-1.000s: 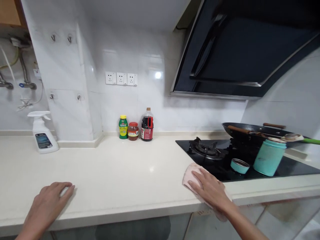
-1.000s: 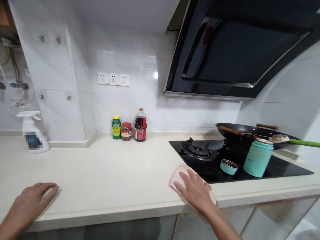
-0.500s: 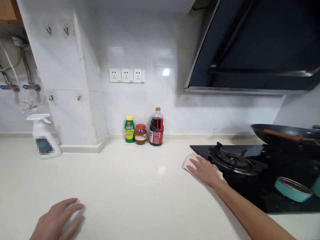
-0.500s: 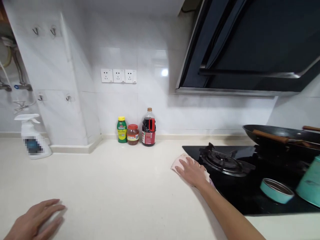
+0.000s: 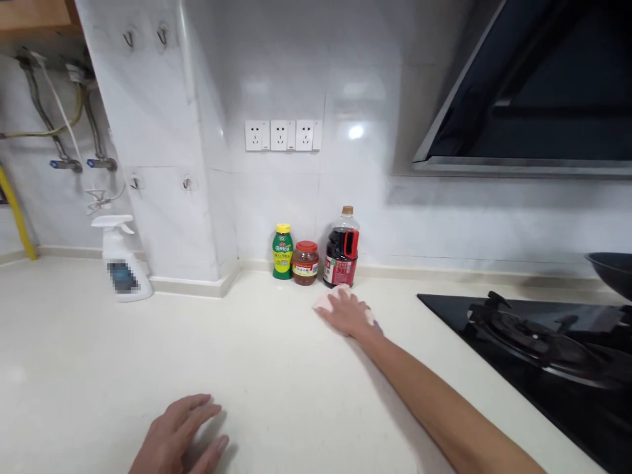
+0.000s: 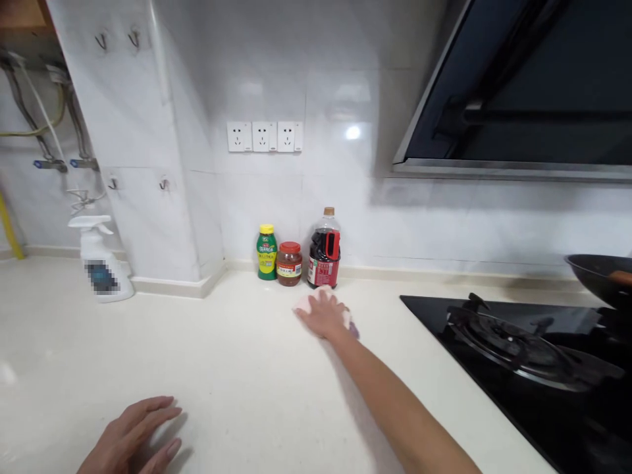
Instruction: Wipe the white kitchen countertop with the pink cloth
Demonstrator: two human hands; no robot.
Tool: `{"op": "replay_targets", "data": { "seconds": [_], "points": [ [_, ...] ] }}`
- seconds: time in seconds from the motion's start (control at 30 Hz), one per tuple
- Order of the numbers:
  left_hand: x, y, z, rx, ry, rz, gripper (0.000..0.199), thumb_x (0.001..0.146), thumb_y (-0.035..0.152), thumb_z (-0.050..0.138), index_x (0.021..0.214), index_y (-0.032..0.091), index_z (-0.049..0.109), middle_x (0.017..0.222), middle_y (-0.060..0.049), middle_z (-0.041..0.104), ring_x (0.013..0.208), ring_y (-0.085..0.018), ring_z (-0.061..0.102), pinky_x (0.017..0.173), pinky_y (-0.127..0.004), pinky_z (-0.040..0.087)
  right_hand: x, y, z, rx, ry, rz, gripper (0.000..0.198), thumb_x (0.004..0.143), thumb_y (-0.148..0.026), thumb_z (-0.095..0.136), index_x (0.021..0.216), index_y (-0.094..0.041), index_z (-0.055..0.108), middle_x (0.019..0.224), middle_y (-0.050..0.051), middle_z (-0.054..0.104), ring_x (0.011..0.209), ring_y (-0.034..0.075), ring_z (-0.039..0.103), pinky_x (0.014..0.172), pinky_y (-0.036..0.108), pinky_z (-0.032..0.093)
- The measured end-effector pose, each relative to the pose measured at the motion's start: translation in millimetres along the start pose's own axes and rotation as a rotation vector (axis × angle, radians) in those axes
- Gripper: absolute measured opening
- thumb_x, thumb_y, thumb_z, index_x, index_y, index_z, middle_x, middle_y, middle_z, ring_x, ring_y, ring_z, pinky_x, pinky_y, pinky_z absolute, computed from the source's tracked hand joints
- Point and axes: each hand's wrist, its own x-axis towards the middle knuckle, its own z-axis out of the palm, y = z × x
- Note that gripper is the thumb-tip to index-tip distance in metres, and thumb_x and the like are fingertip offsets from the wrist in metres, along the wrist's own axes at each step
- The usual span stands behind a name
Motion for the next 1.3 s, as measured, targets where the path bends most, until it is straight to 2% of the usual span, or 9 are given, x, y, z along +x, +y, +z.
{"op": "replay_targets", "data": {
  "seconds": [0.13,0.27,0.4,0.63,0.77,0.87,0.97,1.17,1.3],
  "points": [
    [5,5,-6,-0.066,0.045,0.013,0.033,0.089,0.053,0.063,0.113,0.033,0.072,0.114,-0.005,0.073,0.099,-0.022,0.072,0.082,-0.031,0.063,-32,-90,1,0.073,-0.046,-0.316,0.067,0.099,-0.075,0.028,0.15,-0.033,0.042,0.162,0.007,0.017,0.142,0.041,0.02,0.11,0.065,0.02],
    [6,4,-5,-0.102,0.071,0.001,0.032,0.09,0.054,0.061,0.11,0.031,0.073,0.111,-0.005,0.074,0.1,-0.022,0.072,0.085,-0.031,0.061,-78,-111,-5,0.12,-0.058,-0.562,0.051,0.102,-0.068,0.036,0.146,-0.044,0.044,0.161,-0.006,0.021,0.144,0.03,0.019,0.114,0.053,0.024],
    [5,4,-6,-0.115,0.03,-0.035,0.033,0.091,0.054,0.06,0.109,0.03,0.073,0.112,-0.005,0.074,0.103,-0.023,0.071,0.087,-0.033,0.061,-88,-48,-12,0.101,-0.003,-0.468,0.045,0.101,-0.058,0.046,0.143,-0.043,0.05,0.159,-0.008,0.026,0.141,0.025,0.029,0.115,0.044,0.028],
    [10,9,-11,-0.179,-0.02,-0.104,0.033,0.091,0.054,0.057,0.107,0.03,0.073,0.112,-0.005,0.074,0.101,-0.023,0.071,0.087,-0.035,0.06,-121,133,-22,-0.049,0.095,0.149,0.048,0.099,-0.053,0.038,0.14,-0.035,0.056,0.157,0.004,0.031,0.139,0.035,0.034,0.108,0.064,0.034],
    [13,12,-10,-0.2,-0.04,-0.12,0.038,0.09,0.058,0.055,0.105,0.029,0.074,0.111,-0.005,0.073,0.102,-0.025,0.07,0.088,-0.038,0.059,-163,168,-24,-0.095,0.099,0.285,0.048,0.099,-0.052,0.038,0.142,-0.037,0.053,0.159,0.0,0.027,0.14,0.034,0.032,0.107,0.059,0.038],
    [15,14,-11,-0.19,-0.077,-0.15,0.042,0.089,0.061,0.055,0.106,0.029,0.074,0.114,-0.006,0.072,0.106,-0.027,0.068,0.092,-0.042,0.057,-170,140,-22,-0.099,0.069,0.339,0.053,0.1,-0.054,0.037,0.146,-0.032,0.049,0.16,0.007,0.023,0.141,0.042,0.027,0.108,0.069,0.03],
    [16,16,-13,-0.188,-0.126,-0.185,0.043,0.088,0.06,0.054,0.107,0.028,0.074,0.116,-0.007,0.071,0.108,-0.027,0.067,0.094,-0.043,0.055,-161,77,-20,-0.063,0.019,0.255,0.057,0.101,-0.058,0.036,0.15,-0.03,0.045,0.16,0.009,0.023,0.143,0.047,0.017,0.109,0.074,0.017],
    [17,14,-14,-0.18,-0.074,-0.212,0.044,0.088,0.06,0.053,0.102,0.025,0.075,0.115,-0.009,0.07,0.111,-0.028,0.065,0.096,-0.044,0.054,-187,-58,-25,0.075,-0.087,-0.246,0.055,0.105,-0.064,0.027,0.152,-0.037,0.04,0.161,0.003,0.023,0.146,0.038,0.016,0.115,0.065,0.008],
    [18,15,-16,-0.173,-0.078,-0.201,0.047,0.087,0.062,0.051,0.099,0.024,0.075,0.111,-0.011,0.07,0.11,-0.029,0.065,0.096,-0.044,0.053,-220,-78,-30,0.193,-0.155,-0.569,0.052,0.106,-0.061,0.028,0.153,-0.04,0.035,0.162,-0.001,0.021,0.147,0.031,0.012,0.118,0.059,0.009]
  ]
}}
